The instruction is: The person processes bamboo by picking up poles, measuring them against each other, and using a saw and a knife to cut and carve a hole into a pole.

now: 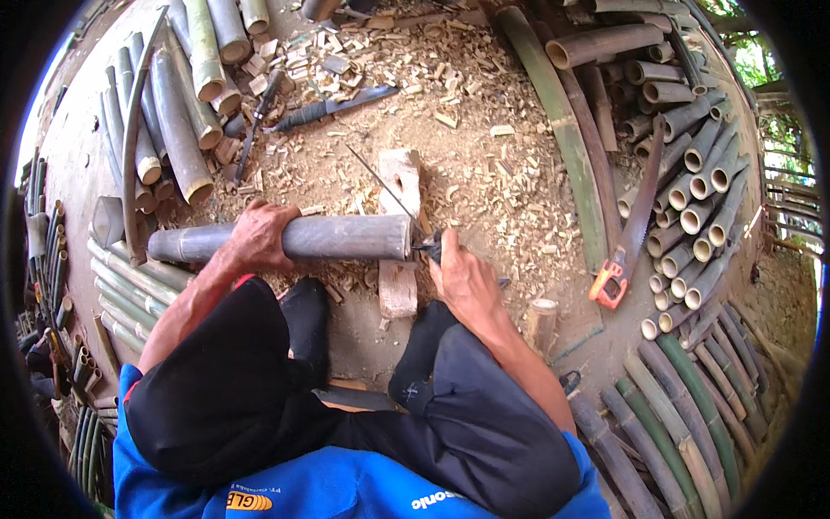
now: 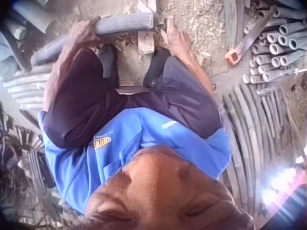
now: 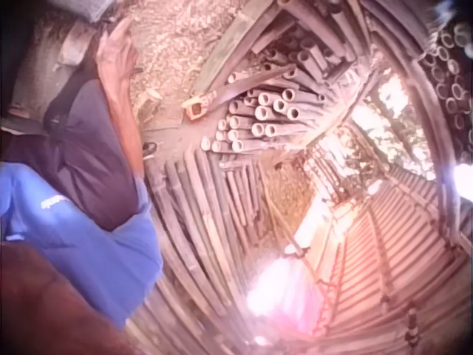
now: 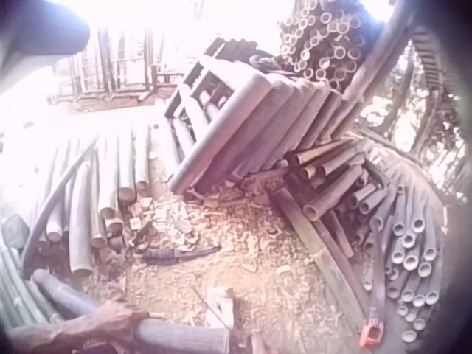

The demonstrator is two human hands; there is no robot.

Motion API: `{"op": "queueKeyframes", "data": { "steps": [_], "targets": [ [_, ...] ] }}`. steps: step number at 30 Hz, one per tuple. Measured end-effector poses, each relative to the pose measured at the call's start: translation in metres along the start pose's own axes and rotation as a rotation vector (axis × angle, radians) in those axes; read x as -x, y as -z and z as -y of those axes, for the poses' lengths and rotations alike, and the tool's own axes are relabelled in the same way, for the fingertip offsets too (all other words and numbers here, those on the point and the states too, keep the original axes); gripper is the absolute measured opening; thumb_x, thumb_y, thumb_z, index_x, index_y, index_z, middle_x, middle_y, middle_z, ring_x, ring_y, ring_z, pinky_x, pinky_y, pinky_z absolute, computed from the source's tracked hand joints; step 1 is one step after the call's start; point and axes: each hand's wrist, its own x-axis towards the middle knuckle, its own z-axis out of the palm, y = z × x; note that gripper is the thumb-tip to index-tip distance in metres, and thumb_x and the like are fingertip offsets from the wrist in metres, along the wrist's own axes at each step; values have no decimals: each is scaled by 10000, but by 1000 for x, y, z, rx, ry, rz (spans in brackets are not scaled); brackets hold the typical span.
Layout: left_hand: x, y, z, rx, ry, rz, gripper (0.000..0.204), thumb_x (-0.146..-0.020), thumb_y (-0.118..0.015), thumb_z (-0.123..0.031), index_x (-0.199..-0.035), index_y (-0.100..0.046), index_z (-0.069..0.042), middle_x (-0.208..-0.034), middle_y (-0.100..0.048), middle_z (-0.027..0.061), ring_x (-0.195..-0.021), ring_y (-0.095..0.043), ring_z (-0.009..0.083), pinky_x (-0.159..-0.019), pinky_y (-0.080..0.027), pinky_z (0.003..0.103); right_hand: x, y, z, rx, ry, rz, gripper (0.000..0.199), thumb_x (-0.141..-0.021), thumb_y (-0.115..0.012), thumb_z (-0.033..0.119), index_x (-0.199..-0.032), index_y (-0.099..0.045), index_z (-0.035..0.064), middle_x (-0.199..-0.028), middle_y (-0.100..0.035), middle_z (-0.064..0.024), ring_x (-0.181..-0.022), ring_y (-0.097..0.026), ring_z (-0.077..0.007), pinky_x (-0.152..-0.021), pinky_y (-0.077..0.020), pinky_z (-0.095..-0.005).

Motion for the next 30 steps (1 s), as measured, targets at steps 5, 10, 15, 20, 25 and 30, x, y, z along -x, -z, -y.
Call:
{"op": "queueKeyframes", "data": {
  "steps": [5,10,15,20,25,30],
  "targets": [
    [9,-10,1,26,16,-87,635,-521,-881,-395,-1007,-627,-76,-928,-673,149,-960,-659,342,-959,-433,448,17,41,56,-157,293,-370,277,-966,-682,147,-1084,-478,2,-811,-696,-219,-633,-724,-314,-506,-572,-422],
    [-3,-8,-10,35,11,-69,659,-523,-882,-387,-1046,-627,-77,-965,-682,156,-1005,-661,340,-967,-440,468,2,-27,-24,107,11,-81,339,-966,-683,204,-1111,-465,-11,-813,-690,-251,-636,-712,-377,-521,-564,-429],
    [15,-19,0,28,5,-138,652,-523,-888,-390,-1034,-617,-88,-1008,-687,149,-1034,-654,336,-988,-440,467,4,35,41,9,47,-45,306,-949,-710,117,-1140,-505,-7,-841,-697,-206,-662,-720,-304,-572,-588,-403],
    [4,-14,-10,-7,29,-150,673,-520,-893,-381,-1052,-610,-81,-1010,-686,141,-1044,-649,343,-986,-447,468,12,-1,7,-51,255,-260,418,-983,-660,100,-1267,-408,-77,-767,-649,-141,-592,-664,-258,-559,-592,-357],
    [12,-30,-6,-91,41,-317,659,-530,-906,-346,-1053,-601,-86,-1003,-666,126,-1051,-641,332,-947,-460,464,7,-6,-21,-49,17,-25,322,-995,-651,187,-1148,-458,-21,-756,-659,-214,-626,-686,-379,-519,-515,-451],
    [20,-30,-10,-92,45,-339,664,-536,-910,-316,-1074,-582,-105,-1001,-640,91,-1038,-626,305,-940,-463,441,18,26,39,-170,324,-373,320,-1003,-654,234,-1123,-497,-17,-756,-683,-139,-629,-721,-262,-496,-562,-368]
  ]
}}
